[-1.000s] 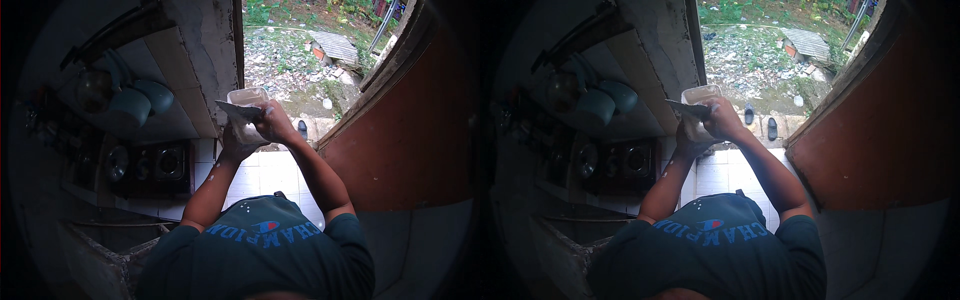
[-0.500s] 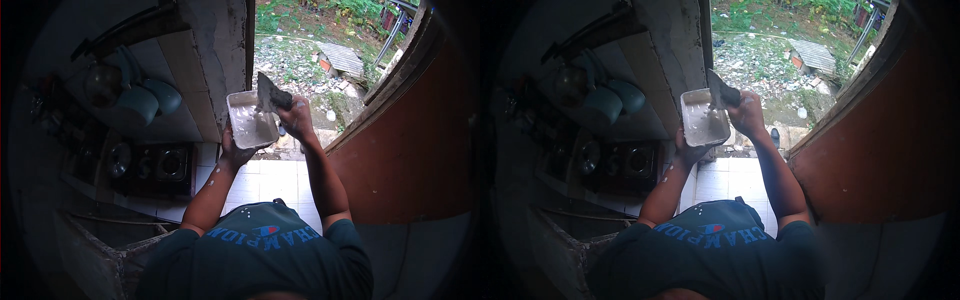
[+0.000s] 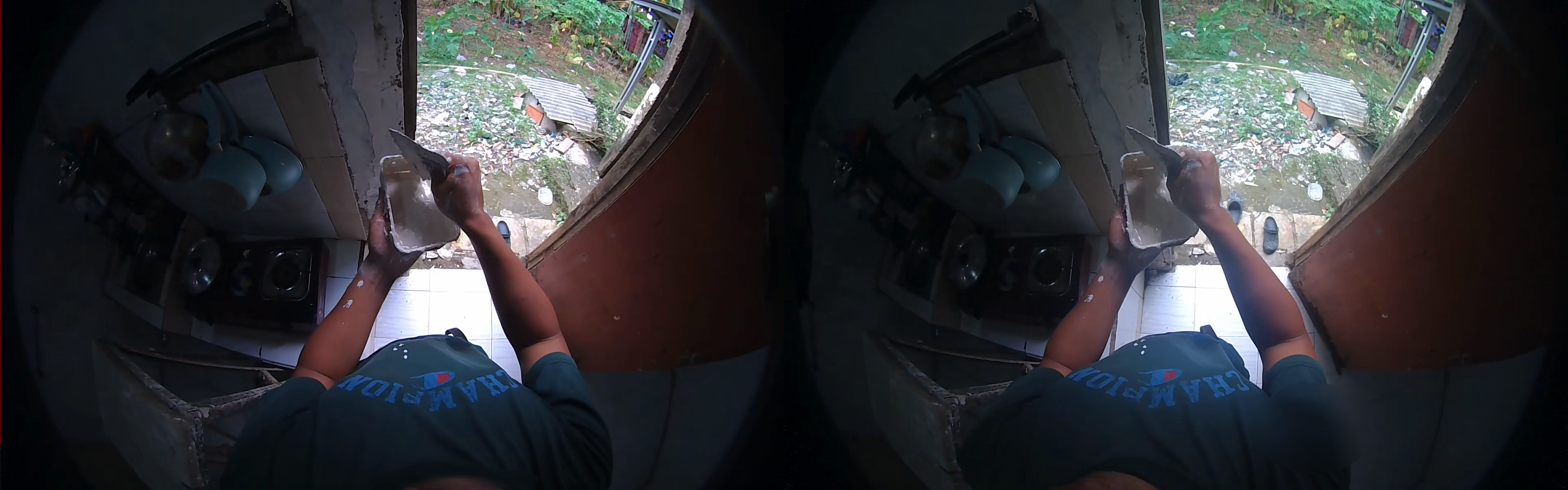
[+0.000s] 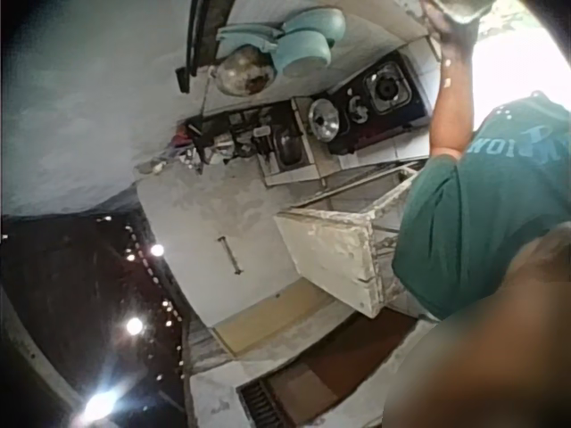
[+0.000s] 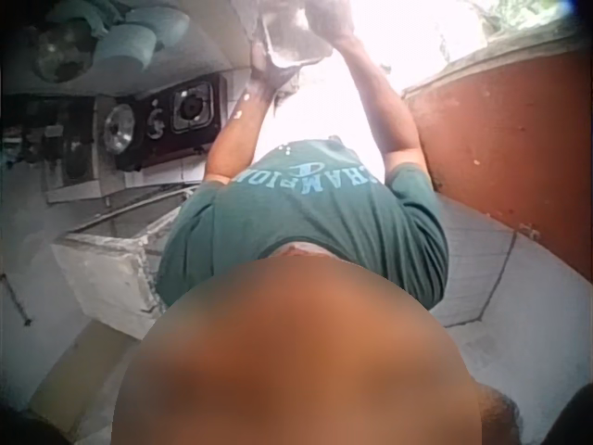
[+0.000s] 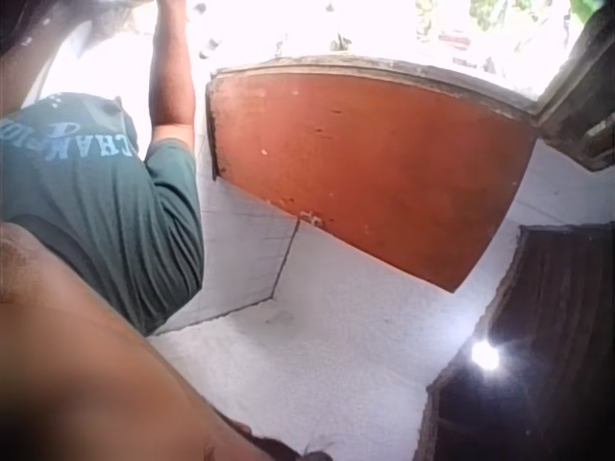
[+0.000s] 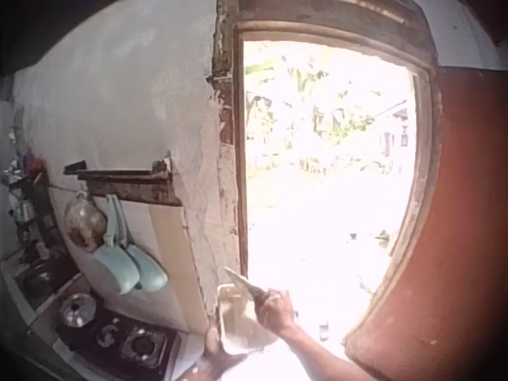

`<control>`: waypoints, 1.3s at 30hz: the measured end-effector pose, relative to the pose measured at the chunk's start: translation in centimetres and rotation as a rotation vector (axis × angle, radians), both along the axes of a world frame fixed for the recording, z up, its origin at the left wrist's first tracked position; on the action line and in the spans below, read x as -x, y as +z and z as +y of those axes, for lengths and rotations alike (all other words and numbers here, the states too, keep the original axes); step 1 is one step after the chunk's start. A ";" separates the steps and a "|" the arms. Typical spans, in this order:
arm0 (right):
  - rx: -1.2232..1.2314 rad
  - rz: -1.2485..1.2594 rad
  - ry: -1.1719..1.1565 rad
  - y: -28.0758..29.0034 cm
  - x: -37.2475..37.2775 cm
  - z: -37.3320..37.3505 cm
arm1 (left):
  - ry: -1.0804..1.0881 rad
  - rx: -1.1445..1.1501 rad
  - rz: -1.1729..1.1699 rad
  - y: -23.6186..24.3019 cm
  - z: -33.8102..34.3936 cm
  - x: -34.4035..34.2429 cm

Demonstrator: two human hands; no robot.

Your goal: Apply plaster or putty to a damaged area of a wall using a spatula.

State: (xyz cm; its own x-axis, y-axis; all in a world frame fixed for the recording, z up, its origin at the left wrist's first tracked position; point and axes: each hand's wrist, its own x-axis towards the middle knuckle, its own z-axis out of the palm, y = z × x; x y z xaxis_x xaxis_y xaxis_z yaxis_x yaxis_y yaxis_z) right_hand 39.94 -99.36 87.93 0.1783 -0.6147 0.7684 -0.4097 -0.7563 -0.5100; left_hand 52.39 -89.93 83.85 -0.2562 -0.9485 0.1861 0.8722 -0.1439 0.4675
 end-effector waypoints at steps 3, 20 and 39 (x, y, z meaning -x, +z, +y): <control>-0.001 -0.086 0.075 0.5 0.1 -0.6 | 0.000 -0.022 0.030 -0.5 -0.1 0.0; -0.192 0.219 0.125 3.2 -0.6 0.1 | -0.044 -0.032 0.097 0.6 0.6 0.1; -0.368 0.235 0.363 2.0 0.5 1.6 | -0.042 -0.096 0.136 -1.0 0.1 -0.8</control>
